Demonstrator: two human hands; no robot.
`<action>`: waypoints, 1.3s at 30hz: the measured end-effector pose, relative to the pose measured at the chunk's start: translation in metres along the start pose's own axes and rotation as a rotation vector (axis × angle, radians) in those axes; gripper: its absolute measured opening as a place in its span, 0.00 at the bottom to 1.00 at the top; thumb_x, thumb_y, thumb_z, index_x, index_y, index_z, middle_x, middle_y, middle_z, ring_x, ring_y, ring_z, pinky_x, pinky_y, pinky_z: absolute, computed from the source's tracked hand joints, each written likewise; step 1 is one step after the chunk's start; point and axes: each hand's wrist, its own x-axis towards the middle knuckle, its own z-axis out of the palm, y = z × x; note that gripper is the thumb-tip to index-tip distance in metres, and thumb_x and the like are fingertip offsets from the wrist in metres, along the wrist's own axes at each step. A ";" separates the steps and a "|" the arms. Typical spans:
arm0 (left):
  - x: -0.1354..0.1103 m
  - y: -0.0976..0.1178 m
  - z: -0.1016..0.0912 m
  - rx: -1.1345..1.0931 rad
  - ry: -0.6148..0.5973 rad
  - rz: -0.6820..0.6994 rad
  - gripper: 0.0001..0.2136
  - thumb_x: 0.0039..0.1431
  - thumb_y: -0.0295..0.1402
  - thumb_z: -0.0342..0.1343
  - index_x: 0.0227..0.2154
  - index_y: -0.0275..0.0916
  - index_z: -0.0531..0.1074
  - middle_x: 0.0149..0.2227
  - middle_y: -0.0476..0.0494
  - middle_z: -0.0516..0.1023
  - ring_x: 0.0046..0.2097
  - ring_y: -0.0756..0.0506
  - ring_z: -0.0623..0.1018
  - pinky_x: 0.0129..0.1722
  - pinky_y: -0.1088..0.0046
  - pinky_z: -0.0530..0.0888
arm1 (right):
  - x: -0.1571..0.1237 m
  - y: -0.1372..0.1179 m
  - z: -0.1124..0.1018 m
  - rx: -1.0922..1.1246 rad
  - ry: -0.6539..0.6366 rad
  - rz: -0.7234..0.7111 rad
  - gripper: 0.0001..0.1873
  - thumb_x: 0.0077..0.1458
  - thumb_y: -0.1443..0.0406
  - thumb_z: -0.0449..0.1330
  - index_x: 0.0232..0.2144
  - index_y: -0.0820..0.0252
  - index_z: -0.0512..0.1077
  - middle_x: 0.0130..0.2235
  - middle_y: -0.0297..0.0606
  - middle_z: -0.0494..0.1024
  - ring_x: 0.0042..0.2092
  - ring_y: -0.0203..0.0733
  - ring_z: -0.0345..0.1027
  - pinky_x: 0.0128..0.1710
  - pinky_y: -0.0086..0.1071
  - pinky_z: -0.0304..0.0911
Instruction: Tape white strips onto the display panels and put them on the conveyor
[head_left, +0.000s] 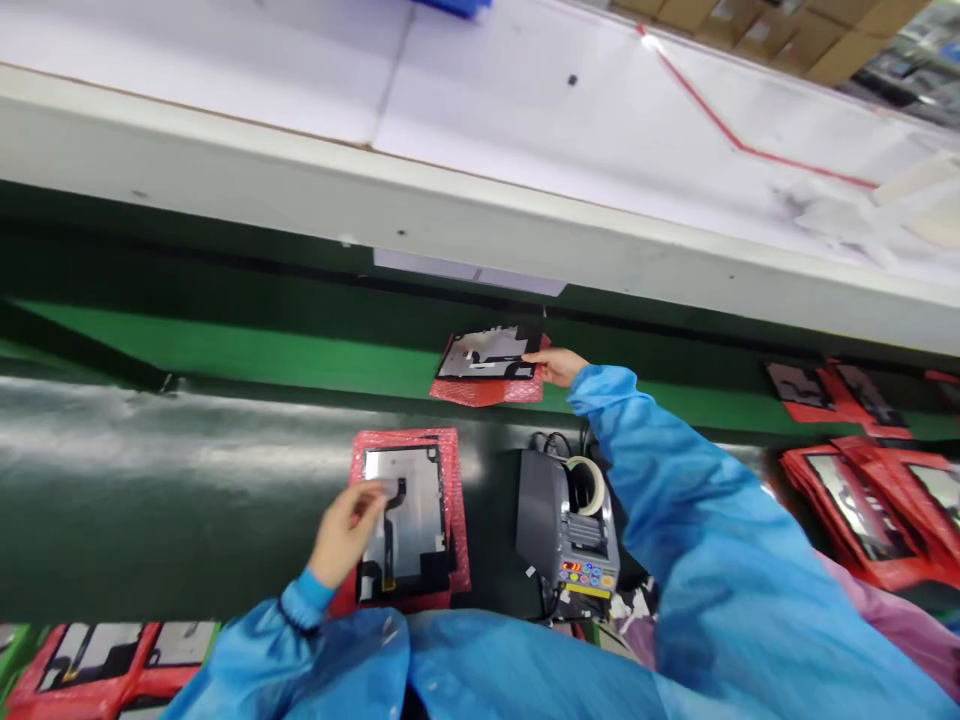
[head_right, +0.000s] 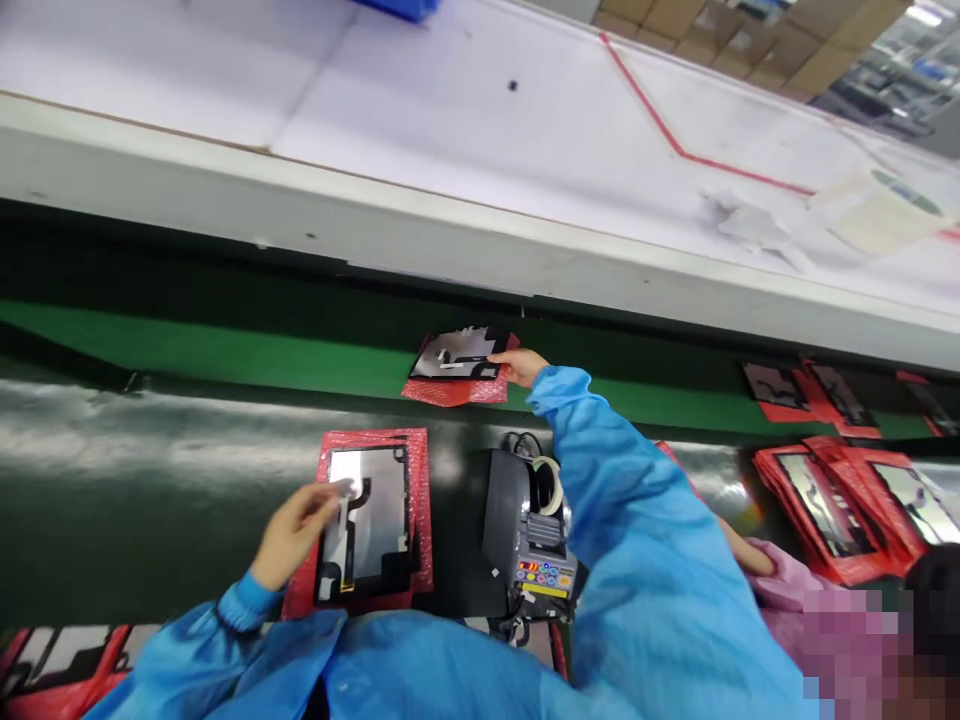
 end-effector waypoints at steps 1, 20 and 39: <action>0.002 0.008 0.013 -0.135 -0.167 -0.054 0.23 0.43 0.53 0.62 0.35 0.39 0.74 0.36 0.41 0.79 0.38 0.42 0.78 0.43 0.63 0.74 | -0.014 -0.006 0.020 0.044 -0.023 0.022 0.05 0.45 0.78 0.65 0.24 0.68 0.73 0.22 0.40 0.78 0.23 0.36 0.71 0.25 0.28 0.70; 0.071 -0.070 -0.177 -0.817 0.230 -0.108 0.24 0.31 0.34 0.72 0.34 0.37 0.69 0.31 0.48 0.79 0.33 0.45 0.78 0.44 0.59 0.74 | -0.249 0.189 0.330 0.097 -0.529 0.183 0.23 0.32 0.50 0.71 0.19 0.60 0.67 0.22 0.35 0.75 0.24 0.39 0.71 0.26 0.33 0.68; 0.103 -0.141 -0.248 -0.175 0.145 -0.287 0.16 0.40 0.29 0.64 0.36 0.34 0.72 0.19 0.54 0.69 0.23 0.51 0.71 0.26 0.74 0.71 | -0.153 0.197 0.419 0.145 -0.112 0.029 0.15 0.38 0.58 0.65 0.26 0.60 0.68 0.21 0.30 0.74 0.28 0.38 0.71 0.32 0.32 0.66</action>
